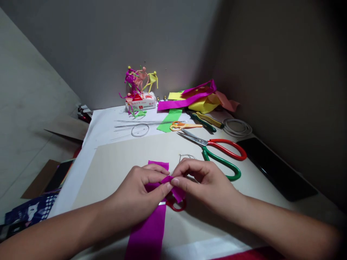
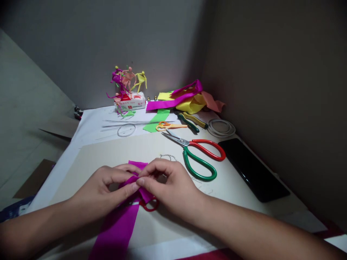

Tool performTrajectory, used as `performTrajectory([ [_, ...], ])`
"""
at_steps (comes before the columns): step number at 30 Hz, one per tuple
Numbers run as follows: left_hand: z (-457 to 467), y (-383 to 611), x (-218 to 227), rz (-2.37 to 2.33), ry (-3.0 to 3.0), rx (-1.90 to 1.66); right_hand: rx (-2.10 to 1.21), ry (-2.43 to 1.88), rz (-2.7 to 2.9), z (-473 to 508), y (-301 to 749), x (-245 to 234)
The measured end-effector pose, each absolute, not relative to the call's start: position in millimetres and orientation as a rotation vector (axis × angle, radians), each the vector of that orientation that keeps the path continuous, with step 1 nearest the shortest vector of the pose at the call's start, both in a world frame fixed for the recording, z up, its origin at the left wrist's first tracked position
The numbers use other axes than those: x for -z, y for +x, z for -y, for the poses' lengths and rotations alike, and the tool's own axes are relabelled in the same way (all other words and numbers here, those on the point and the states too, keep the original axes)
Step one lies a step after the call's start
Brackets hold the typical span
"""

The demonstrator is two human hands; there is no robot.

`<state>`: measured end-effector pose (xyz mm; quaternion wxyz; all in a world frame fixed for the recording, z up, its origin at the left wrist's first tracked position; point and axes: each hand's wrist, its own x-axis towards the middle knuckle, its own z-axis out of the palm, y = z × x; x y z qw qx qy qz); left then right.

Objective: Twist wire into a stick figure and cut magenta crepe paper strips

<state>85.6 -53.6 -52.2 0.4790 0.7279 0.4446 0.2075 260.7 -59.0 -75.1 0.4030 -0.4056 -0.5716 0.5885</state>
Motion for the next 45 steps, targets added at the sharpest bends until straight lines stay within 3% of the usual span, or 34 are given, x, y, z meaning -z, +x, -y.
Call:
performTrajectory([
  [25, 59, 90, 58, -1.16, 1.482, -0.454, -1.803, -0.915, 0.984, 61, 254, 85],
  [38, 58, 88, 54, -1.129, 1.501, -0.373, -1.716, -0.922, 1.057, 57, 263, 82],
  [45, 57, 86, 55, -1.188, 1.676, -0.429, -1.828, -0.985, 1.163, 55, 264, 85],
])
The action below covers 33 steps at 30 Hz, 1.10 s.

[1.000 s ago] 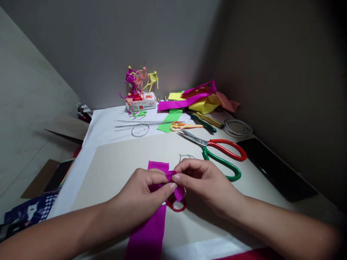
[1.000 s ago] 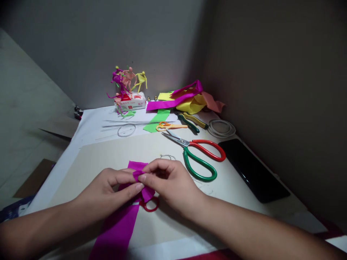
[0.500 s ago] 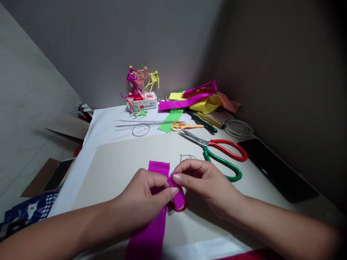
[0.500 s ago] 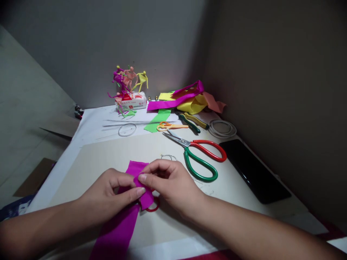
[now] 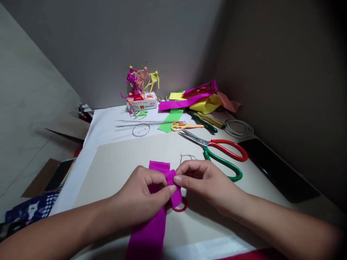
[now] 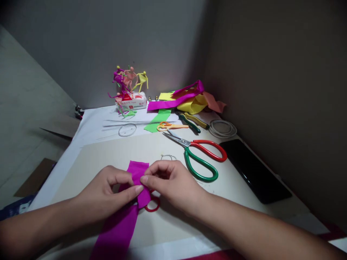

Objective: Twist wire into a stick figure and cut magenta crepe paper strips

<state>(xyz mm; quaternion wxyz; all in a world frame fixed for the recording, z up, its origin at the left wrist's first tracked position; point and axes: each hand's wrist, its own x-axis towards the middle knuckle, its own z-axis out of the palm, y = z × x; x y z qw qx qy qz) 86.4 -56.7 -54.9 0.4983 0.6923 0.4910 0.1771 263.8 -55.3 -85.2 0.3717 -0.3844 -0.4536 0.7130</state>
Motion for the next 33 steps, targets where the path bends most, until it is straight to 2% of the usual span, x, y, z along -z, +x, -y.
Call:
performTrajectory([
  [7, 56, 82, 43, -1.055, 1.721, -0.426, -1.798, -1.07, 1.31, 54, 266, 80],
  [14, 55, 77, 51, -1.103, 1.917, -0.402, -1.647, -1.132, 1.575, 63, 258, 80],
  [21, 55, 72, 42, -1.13, 2.026, -0.409, -1.859, -1.081, 1.528, 61, 260, 84],
  [33, 53, 66, 24, -1.317, 1.881, -0.253, -1.975, -1.011, 1.557, 62, 260, 84],
])
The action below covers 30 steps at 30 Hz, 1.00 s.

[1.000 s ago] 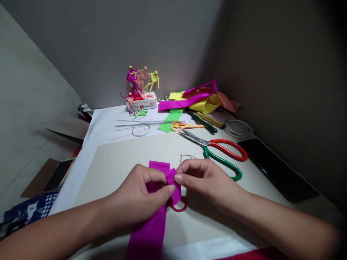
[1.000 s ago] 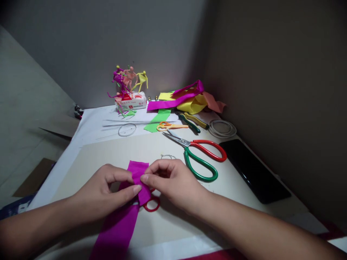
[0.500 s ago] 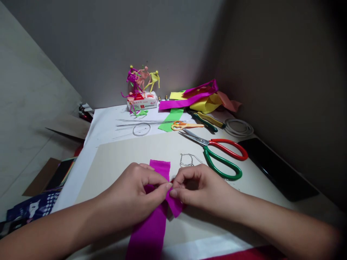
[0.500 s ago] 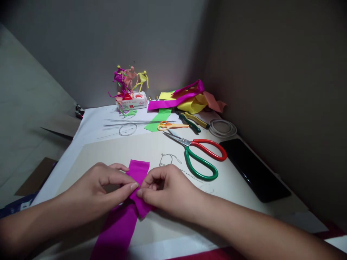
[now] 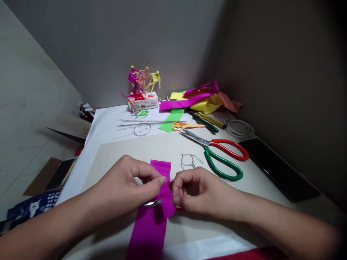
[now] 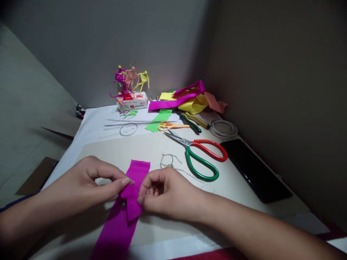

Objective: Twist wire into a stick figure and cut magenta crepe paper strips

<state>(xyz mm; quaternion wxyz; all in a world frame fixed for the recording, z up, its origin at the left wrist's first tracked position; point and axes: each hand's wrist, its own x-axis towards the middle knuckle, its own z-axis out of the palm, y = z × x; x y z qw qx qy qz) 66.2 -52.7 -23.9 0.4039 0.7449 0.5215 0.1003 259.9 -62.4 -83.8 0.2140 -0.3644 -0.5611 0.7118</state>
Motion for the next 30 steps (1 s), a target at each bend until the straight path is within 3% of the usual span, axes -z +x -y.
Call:
performTrajectory([
  [8, 49, 67, 28, -1.338, 1.886, -0.317, -1.799, -0.965, 1.36, 60, 258, 77],
  [18, 46, 65, 25, -1.298, 1.83, -0.449, -1.979, -1.031, 1.199, 59, 258, 82],
  [30, 45, 72, 33, -1.057, 1.81, -0.333, -2.006, -0.961, 0.974, 57, 257, 88],
])
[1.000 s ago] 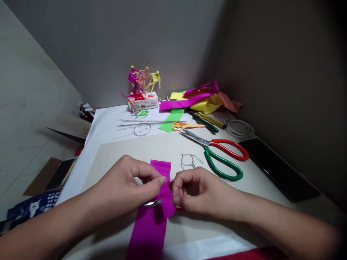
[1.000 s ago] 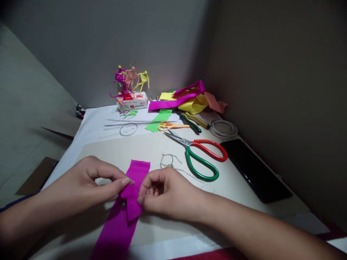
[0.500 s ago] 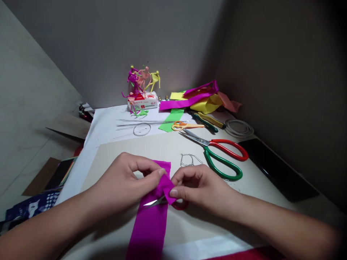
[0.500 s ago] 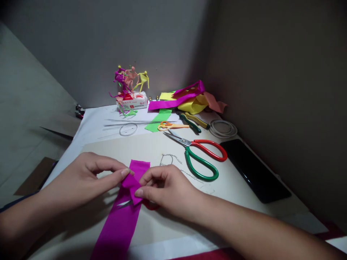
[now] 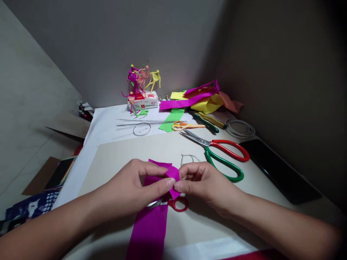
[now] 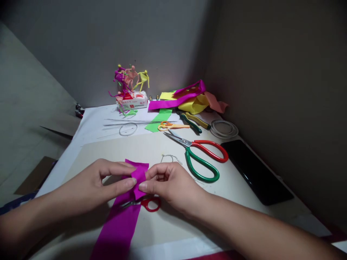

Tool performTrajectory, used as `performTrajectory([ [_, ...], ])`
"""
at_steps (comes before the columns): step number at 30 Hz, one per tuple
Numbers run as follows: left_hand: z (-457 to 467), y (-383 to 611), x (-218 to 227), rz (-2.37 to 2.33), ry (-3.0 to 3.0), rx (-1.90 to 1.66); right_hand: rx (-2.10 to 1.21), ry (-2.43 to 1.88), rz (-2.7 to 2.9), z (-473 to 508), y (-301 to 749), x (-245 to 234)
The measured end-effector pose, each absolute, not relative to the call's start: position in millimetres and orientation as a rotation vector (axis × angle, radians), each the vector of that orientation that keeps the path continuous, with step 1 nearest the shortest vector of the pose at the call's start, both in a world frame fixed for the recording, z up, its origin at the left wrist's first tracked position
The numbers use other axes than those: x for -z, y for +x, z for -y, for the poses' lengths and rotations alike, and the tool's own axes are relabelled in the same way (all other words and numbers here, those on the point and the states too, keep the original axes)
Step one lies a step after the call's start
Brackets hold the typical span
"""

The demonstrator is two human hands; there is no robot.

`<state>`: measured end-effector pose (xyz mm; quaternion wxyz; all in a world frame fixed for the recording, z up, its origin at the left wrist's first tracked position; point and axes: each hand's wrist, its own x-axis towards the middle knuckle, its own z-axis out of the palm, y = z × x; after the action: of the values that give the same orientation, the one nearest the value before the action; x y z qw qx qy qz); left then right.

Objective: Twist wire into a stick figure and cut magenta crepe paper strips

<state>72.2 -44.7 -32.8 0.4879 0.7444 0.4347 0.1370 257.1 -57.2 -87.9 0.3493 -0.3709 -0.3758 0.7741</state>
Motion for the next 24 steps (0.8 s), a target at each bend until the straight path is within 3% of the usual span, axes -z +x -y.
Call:
performTrajectory([
  [15, 49, 75, 40, -1.098, 1.862, -0.424, -1.786, -0.998, 1.248, 63, 254, 84],
  [24, 35, 60, 42, -1.251, 1.616, -0.557, -0.766, -1.027, 2.48, 59, 272, 85],
])
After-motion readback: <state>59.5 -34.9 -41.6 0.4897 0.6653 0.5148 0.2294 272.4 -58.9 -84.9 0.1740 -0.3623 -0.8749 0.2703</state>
